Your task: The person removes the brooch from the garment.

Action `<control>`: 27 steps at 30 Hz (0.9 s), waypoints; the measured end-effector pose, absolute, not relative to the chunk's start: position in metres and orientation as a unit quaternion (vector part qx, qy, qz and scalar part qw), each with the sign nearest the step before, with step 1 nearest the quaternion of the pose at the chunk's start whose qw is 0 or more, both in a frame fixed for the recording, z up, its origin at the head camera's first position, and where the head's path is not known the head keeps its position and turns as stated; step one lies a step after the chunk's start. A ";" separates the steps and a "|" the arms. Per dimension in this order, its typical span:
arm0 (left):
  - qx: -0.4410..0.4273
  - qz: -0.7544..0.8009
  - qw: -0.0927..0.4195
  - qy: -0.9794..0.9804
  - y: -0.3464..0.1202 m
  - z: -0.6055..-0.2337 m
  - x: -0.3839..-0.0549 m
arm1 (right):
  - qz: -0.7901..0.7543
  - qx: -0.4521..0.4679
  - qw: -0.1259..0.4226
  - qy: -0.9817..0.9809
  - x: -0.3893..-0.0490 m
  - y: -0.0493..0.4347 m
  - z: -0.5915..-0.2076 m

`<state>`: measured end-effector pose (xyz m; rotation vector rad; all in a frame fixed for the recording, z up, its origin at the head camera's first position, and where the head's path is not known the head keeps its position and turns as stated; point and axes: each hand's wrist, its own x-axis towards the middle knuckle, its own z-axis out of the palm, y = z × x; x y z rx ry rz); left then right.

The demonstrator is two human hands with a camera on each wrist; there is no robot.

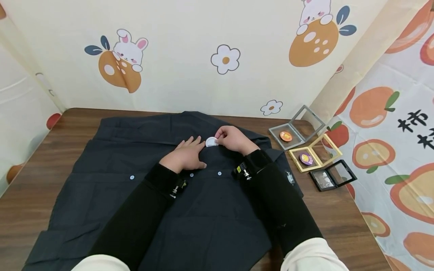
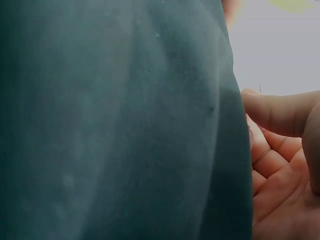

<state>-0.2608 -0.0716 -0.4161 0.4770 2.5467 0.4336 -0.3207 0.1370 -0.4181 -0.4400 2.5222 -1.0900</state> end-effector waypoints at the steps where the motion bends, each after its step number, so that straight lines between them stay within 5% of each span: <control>1: 0.173 0.158 0.254 0.938 -0.072 -0.416 -0.261 | -0.385 -0.156 0.180 0.892 -0.320 0.137 -0.419; 27: 0.149 0.177 0.238 0.943 -0.080 -0.415 -0.261 | -0.454 -0.171 0.123 0.866 -0.310 0.127 -0.401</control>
